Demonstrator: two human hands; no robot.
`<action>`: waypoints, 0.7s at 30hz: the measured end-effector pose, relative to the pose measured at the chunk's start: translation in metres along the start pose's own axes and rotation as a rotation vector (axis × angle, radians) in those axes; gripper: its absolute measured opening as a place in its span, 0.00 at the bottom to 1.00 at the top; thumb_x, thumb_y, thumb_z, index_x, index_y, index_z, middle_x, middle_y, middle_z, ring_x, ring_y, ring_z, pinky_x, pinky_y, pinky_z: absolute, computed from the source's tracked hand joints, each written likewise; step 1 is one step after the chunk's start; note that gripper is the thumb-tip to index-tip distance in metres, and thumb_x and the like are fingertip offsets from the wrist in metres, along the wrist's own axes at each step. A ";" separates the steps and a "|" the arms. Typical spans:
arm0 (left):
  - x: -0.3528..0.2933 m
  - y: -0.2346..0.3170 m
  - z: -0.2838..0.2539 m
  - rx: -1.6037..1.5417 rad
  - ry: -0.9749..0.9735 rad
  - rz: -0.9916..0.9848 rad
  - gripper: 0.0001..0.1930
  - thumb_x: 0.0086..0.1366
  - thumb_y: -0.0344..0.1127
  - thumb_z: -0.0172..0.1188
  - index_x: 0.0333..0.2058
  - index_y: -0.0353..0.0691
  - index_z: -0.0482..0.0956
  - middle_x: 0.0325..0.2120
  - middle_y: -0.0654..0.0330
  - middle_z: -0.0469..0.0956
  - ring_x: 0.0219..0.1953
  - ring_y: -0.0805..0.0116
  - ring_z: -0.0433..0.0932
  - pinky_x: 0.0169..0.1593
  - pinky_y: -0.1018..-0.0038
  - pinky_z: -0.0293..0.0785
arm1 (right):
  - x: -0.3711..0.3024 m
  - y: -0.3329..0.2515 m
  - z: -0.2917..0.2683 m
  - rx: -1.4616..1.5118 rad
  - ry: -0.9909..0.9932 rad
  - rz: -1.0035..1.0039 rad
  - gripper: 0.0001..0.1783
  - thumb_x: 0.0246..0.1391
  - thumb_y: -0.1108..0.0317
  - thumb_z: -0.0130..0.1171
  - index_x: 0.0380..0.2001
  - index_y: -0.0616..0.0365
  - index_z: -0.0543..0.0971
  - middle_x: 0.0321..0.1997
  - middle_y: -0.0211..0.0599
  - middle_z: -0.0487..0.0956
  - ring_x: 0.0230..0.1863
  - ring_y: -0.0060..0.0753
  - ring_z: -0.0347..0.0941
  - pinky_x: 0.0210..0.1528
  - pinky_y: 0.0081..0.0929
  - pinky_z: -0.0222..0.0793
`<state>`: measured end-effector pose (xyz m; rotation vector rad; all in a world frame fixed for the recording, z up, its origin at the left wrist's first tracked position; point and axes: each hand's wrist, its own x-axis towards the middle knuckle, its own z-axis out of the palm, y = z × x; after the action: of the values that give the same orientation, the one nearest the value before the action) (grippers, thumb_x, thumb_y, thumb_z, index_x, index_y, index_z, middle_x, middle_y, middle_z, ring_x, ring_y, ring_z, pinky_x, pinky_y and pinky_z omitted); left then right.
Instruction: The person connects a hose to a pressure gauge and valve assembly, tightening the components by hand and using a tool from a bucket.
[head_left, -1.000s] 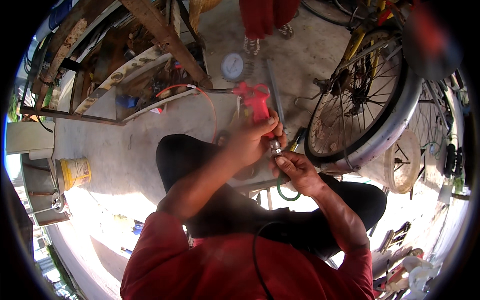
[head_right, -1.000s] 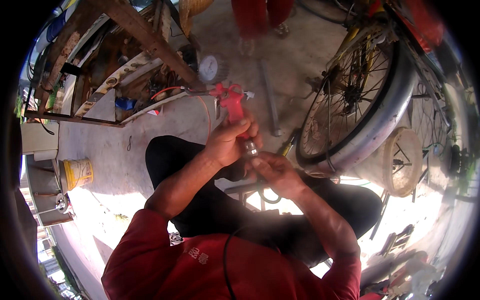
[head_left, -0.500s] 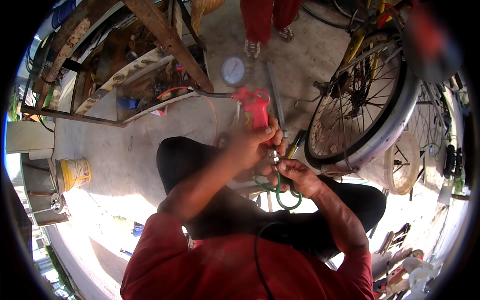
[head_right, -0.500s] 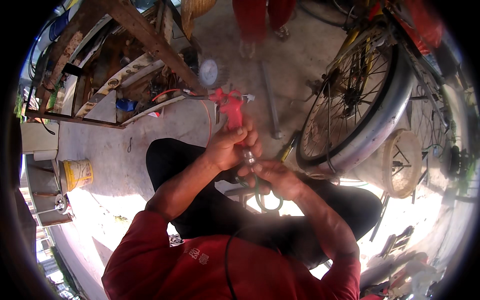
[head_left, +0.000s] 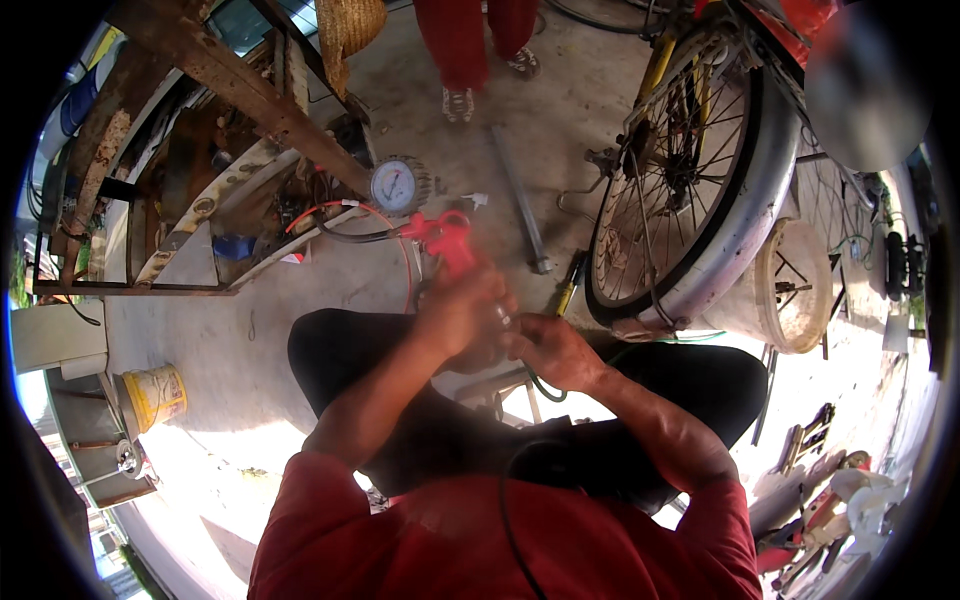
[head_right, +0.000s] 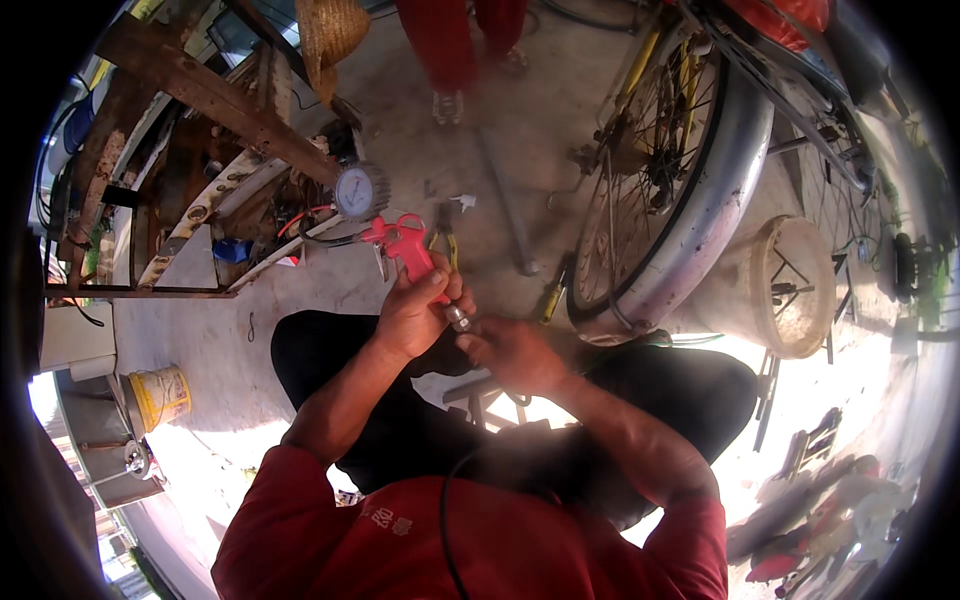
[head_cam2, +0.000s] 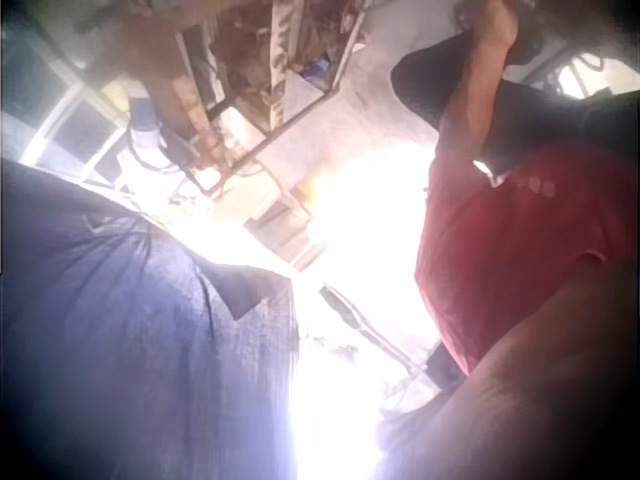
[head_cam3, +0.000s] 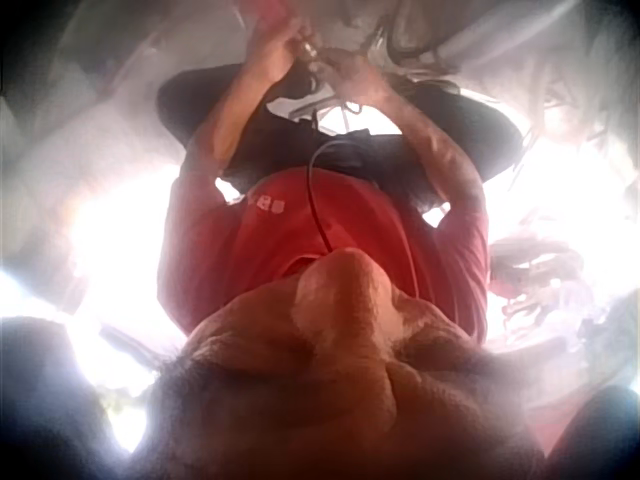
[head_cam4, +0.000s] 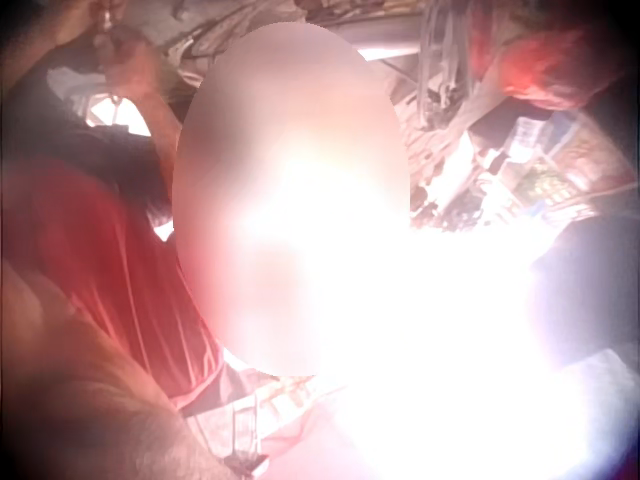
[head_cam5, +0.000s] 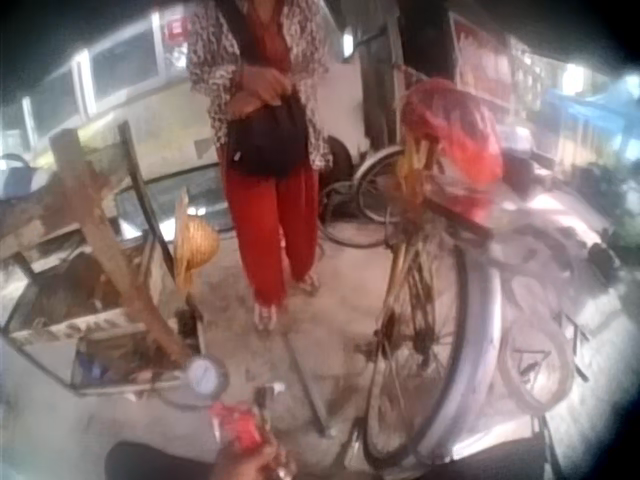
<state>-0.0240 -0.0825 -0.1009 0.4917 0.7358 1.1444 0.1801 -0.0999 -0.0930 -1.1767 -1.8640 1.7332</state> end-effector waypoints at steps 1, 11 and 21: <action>0.000 0.000 -0.001 -0.039 -0.036 -0.006 0.12 0.67 0.39 0.66 0.42 0.47 0.73 0.29 0.61 0.73 0.35 0.60 0.77 0.42 0.59 0.76 | 0.001 0.002 -0.003 0.157 -0.108 0.080 0.19 0.67 0.52 0.57 0.50 0.54 0.83 0.34 0.32 0.81 0.36 0.30 0.78 0.42 0.32 0.75; 0.005 0.006 0.004 -0.174 -0.122 -0.124 0.14 0.67 0.43 0.67 0.43 0.47 0.72 0.29 0.63 0.71 0.33 0.64 0.73 0.41 0.60 0.72 | 0.000 0.003 -0.007 0.516 -0.275 0.120 0.22 0.71 0.50 0.53 0.50 0.57 0.81 0.37 0.26 0.78 0.40 0.23 0.74 0.44 0.28 0.73; 0.020 0.004 0.002 0.104 0.296 0.106 0.08 0.68 0.34 0.63 0.41 0.43 0.73 0.31 0.59 0.76 0.31 0.58 0.81 0.33 0.64 0.75 | -0.002 0.001 0.004 -0.364 0.307 -0.205 0.13 0.59 0.62 0.66 0.41 0.61 0.83 0.38 0.43 0.84 0.35 0.36 0.82 0.40 0.31 0.77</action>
<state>-0.0202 -0.0622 -0.1023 0.4577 1.0394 1.2989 0.1786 -0.1040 -0.0947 -1.2417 -2.0691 1.0660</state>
